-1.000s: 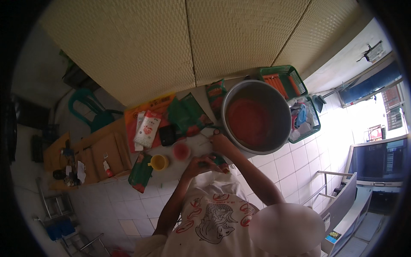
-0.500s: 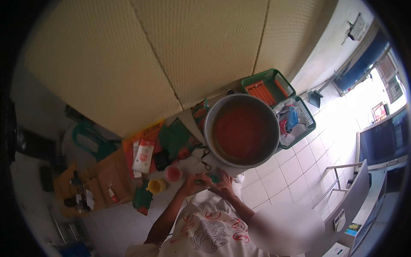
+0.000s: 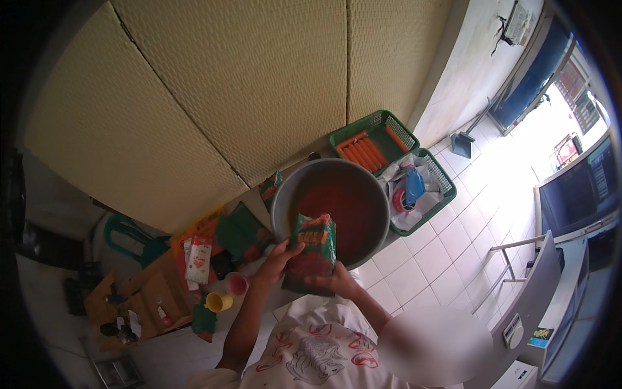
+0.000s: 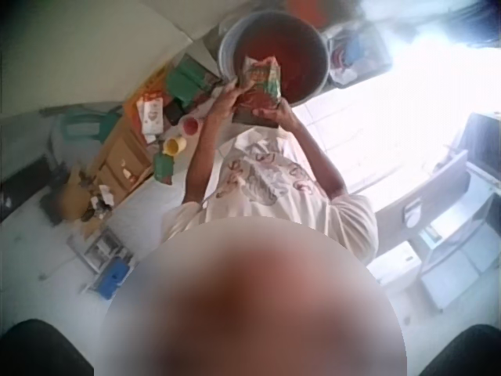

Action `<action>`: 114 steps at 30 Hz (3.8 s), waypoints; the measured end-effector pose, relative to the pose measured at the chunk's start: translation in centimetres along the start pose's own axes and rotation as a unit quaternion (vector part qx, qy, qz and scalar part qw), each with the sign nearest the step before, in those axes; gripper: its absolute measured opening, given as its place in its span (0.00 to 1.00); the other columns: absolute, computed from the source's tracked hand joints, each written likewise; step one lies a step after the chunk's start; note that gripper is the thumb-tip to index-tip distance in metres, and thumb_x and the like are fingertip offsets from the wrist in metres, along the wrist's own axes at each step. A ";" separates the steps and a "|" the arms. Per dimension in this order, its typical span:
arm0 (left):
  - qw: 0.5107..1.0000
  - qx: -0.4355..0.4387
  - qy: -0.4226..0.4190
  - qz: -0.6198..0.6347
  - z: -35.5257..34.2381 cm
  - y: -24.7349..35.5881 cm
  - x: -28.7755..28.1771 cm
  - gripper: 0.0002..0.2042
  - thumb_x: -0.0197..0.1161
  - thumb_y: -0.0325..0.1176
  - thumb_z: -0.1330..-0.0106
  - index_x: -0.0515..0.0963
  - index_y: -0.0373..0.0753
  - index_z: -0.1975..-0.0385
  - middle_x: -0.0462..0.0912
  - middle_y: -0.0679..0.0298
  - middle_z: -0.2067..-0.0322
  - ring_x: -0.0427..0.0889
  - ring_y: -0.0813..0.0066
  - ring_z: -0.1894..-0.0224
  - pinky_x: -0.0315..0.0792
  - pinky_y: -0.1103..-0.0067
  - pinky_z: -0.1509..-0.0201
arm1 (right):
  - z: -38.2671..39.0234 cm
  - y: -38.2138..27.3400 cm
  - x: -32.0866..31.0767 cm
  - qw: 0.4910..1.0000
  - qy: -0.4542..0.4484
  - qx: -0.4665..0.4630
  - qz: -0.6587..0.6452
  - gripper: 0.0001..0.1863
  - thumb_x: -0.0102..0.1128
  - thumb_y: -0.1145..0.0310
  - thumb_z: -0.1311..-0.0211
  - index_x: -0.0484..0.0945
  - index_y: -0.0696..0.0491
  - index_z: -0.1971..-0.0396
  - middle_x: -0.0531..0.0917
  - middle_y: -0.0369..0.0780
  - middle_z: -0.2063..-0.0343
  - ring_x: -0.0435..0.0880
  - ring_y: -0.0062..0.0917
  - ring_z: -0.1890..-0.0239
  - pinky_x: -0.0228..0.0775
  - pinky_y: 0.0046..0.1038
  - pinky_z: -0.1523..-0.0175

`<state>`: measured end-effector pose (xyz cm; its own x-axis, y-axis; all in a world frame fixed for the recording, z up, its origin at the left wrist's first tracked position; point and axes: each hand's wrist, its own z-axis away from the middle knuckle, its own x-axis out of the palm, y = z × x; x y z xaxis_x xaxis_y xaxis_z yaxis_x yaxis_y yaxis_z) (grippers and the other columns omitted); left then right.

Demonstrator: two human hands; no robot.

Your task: The person repeatedly cuts green paper pieces with scissors over a metal bowl containing red liquid. They dip the cut pieces into the liquid, then place them into a green basket. The process is repeated multiple times throughout the clip.

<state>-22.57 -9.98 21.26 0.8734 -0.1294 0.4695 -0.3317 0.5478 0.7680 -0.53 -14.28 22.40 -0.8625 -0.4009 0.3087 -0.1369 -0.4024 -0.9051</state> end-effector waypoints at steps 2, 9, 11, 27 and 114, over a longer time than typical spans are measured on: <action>0.998 -0.001 0.042 -0.037 -2.0 -0.7 1.3 0.41 0.77 0.43 0.31 0.63 0.37 0.23 0.77 0.58 0.34 0.80 0.69 0.37 0.73 0.73 0.32 | -1.6 -1.6 -2.5 0.998 0.007 0.055 -0.027 0.30 0.80 0.67 0.37 0.80 0.58 0.37 0.87 0.39 0.44 0.85 0.24 0.44 0.76 0.32 0.35; 0.975 -0.022 0.212 0.056 -6.9 0.4 3.4 0.42 0.76 0.42 0.30 0.59 0.40 0.20 0.74 0.57 0.32 0.81 0.62 0.37 0.79 0.68 0.39 | -7.7 -6.2 -12.0 0.869 -0.154 -0.305 0.357 0.23 0.71 0.72 0.32 0.82 0.55 0.37 0.86 0.41 0.40 0.84 0.29 0.39 0.76 0.32 0.34; 0.968 -0.016 0.226 0.106 -6.4 0.7 4.1 0.42 0.75 0.43 0.30 0.58 0.41 0.20 0.73 0.56 0.32 0.79 0.62 0.36 0.79 0.68 0.38 | -8.4 -6.5 -13.0 0.960 -0.187 -0.118 0.175 0.20 0.68 0.73 0.29 0.84 0.53 0.39 0.85 0.41 0.38 0.84 0.32 0.38 0.75 0.32 0.33; 0.846 0.324 0.215 -0.364 -6.0 4.1 10.4 0.12 0.71 0.26 0.30 0.87 0.33 0.48 0.91 0.54 0.52 0.91 0.65 0.50 0.81 0.74 0.43 | -11.9 -9.3 -18.5 0.867 -0.184 0.325 -0.328 0.30 0.61 0.44 0.25 0.81 0.59 0.45 0.88 0.46 0.58 0.90 0.34 0.61 0.85 0.27 0.61; 0.865 0.335 0.244 -0.284 -9.3 4.5 11.4 0.13 0.78 0.24 0.37 0.87 0.35 0.54 0.90 0.66 0.62 0.87 0.82 0.61 0.81 0.80 0.54 | -15.5 -23.4 -14.0 0.589 -0.350 -0.223 0.693 0.15 0.57 0.60 0.25 0.83 0.56 0.54 0.88 0.51 0.62 0.89 0.50 0.55 0.80 0.50 0.48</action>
<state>-10.74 -1.31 26.01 0.9552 0.2340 -0.1810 0.2114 -0.1119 0.9710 7.20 13.47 34.78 0.0955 -0.3933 -0.9144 0.2134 0.9054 -0.3671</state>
